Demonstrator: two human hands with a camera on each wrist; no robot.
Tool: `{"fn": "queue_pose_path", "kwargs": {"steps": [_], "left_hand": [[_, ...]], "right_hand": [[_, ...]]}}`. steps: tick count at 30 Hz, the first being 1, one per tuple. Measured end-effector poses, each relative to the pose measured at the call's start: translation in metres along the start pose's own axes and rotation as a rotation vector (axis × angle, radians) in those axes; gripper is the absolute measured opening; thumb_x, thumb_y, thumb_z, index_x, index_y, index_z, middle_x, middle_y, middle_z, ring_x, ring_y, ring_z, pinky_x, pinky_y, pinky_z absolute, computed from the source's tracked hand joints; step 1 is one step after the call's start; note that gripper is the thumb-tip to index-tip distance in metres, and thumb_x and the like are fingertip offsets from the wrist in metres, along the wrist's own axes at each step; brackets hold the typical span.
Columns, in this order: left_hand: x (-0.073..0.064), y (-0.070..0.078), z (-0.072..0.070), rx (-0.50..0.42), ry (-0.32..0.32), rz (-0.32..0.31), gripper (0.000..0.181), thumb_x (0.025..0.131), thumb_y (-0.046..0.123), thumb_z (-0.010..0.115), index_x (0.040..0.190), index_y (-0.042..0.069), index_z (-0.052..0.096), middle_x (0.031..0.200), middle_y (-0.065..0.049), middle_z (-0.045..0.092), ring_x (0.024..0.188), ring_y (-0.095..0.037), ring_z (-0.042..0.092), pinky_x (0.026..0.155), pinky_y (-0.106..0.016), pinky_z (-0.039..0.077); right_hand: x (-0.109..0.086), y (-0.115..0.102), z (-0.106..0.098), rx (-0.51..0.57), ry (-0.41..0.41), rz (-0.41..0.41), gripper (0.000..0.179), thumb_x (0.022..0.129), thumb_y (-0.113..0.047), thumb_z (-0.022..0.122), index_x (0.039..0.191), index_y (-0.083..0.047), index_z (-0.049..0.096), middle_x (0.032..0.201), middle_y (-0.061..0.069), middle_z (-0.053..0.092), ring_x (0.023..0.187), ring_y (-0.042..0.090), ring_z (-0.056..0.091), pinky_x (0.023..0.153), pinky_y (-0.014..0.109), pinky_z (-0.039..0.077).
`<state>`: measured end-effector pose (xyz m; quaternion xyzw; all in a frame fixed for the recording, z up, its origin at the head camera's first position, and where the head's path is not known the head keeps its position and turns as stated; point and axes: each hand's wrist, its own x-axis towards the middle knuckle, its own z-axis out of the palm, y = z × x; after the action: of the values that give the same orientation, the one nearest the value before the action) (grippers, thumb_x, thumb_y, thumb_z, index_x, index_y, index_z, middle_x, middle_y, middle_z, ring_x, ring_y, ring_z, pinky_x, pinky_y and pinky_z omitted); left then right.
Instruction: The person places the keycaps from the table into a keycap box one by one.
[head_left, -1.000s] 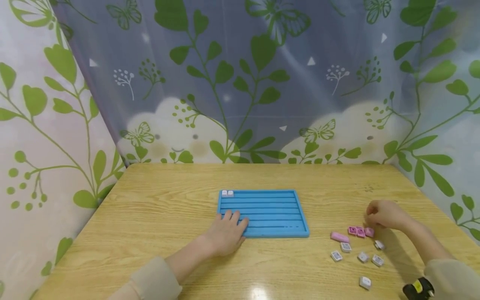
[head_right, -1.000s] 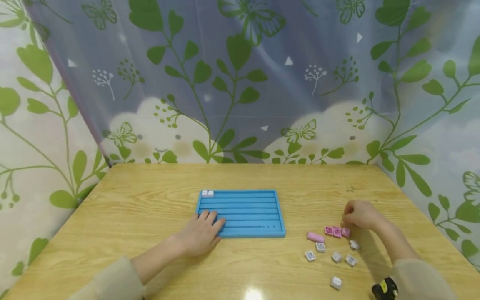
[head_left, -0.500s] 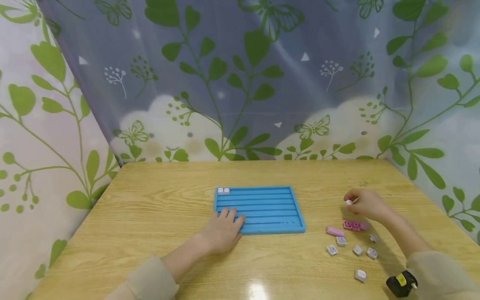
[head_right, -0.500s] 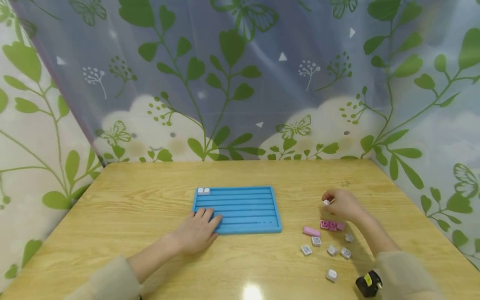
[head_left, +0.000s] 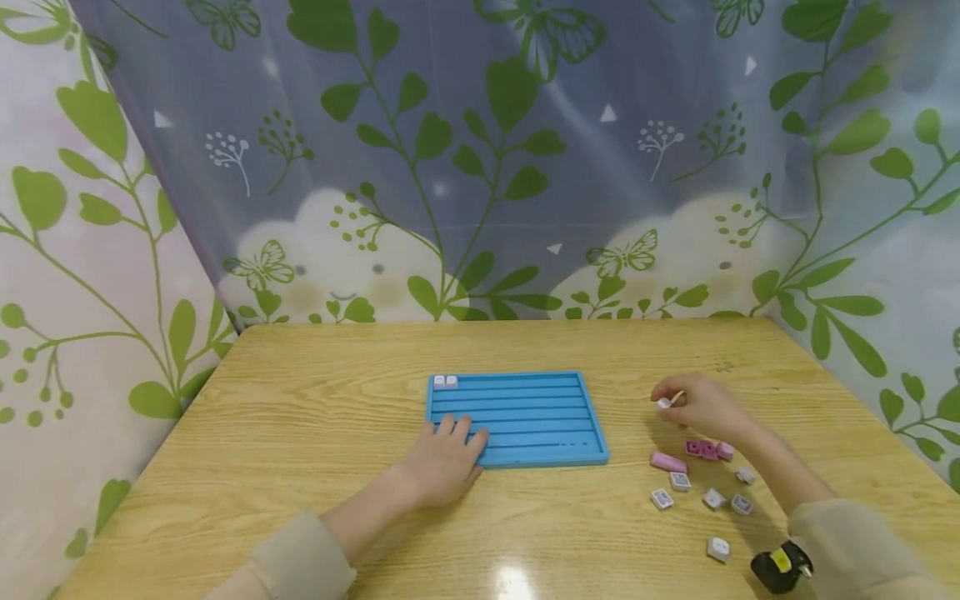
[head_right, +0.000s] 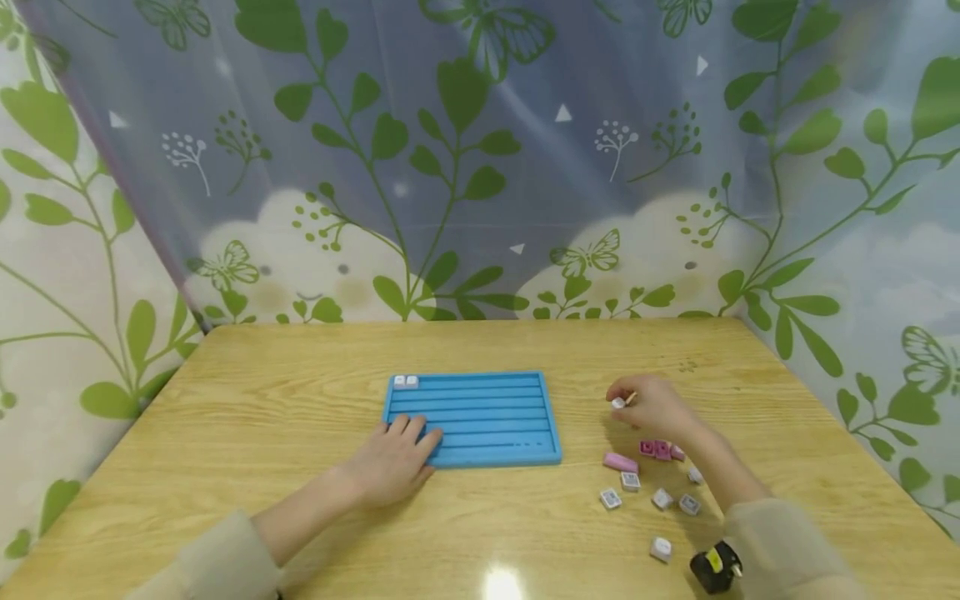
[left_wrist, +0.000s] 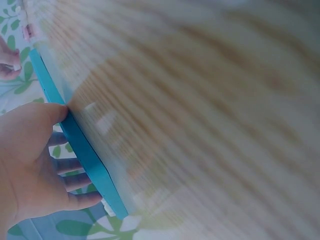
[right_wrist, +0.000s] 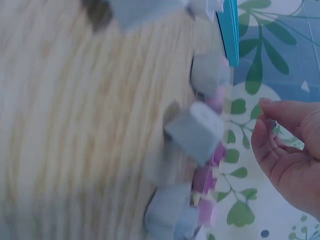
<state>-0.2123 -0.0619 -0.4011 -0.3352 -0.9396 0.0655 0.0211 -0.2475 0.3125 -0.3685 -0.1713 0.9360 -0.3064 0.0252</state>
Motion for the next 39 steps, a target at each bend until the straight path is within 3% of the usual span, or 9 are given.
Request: {"fn": "queue_pose_path", "kwargs": {"steps": [11, 18, 26, 35, 39], "left_hand": [[0.0, -0.001, 0.0, -0.002, -0.003, 0.0, 0.046, 0.096, 0.036, 0.046, 0.134, 0.01, 0.044, 0.125, -0.016, 0.045, 0.115, -0.032, 0.042, 0.088, -0.05, 0.041], [0.001, -0.001, 0.0, 0.0, -0.012, -0.002, 0.047, 0.097, 0.037, 0.045, 0.135, 0.01, 0.043, 0.126, -0.016, 0.044, 0.116, -0.032, 0.042, 0.089, -0.05, 0.041], [0.002, -0.001, 0.0, -0.004, -0.005, -0.004, 0.046, 0.096, 0.036, 0.046, 0.134, 0.01, 0.044, 0.126, -0.015, 0.045, 0.116, -0.031, 0.042, 0.089, -0.05, 0.041], [-0.001, -0.001, -0.001, -0.001, -0.004, -0.007, 0.046, 0.096, 0.036, 0.047, 0.134, 0.01, 0.044, 0.125, -0.015, 0.046, 0.115, -0.031, 0.043, 0.089, -0.049, 0.041], [-0.002, -0.001, -0.002, 0.004, 0.001, -0.004, 0.046, 0.096, 0.036, 0.047, 0.134, 0.01, 0.045, 0.124, -0.015, 0.046, 0.114, -0.031, 0.043, 0.089, -0.049, 0.041]], "right_hand": [[0.012, -0.012, 0.013, 0.077, -0.028, -0.008, 0.027, 0.083, 0.003, 0.062, 0.109, 0.009, 0.059, 0.103, 0.021, 0.061, 0.08, 0.024, 0.064, 0.065, 0.032, 0.052], [0.022, -0.017, 0.019, 0.099, -0.046, -0.02, 0.024, 0.084, -0.002, 0.064, 0.105, 0.008, 0.059, 0.091, 0.012, 0.061, 0.072, 0.022, 0.063, 0.062, 0.034, 0.053], [0.032, -0.025, 0.029, 0.034, -0.035, -0.045, 0.02, 0.08, -0.009, 0.07, 0.094, 0.002, 0.062, 0.079, 0.003, 0.062, 0.067, 0.015, 0.057, 0.056, 0.029, 0.048], [0.046, -0.032, 0.045, 0.026, -0.053, -0.212, 0.016, 0.08, -0.016, 0.072, 0.087, -0.005, 0.062, 0.078, 0.0, 0.061, 0.07, 0.013, 0.056, 0.058, 0.029, 0.047], [0.052, -0.046, 0.051, -0.002, -0.062, -0.158, 0.014, 0.08, -0.012, 0.072, 0.088, -0.005, 0.063, 0.078, 0.001, 0.061, 0.072, 0.014, 0.056, 0.062, 0.03, 0.047]]}}
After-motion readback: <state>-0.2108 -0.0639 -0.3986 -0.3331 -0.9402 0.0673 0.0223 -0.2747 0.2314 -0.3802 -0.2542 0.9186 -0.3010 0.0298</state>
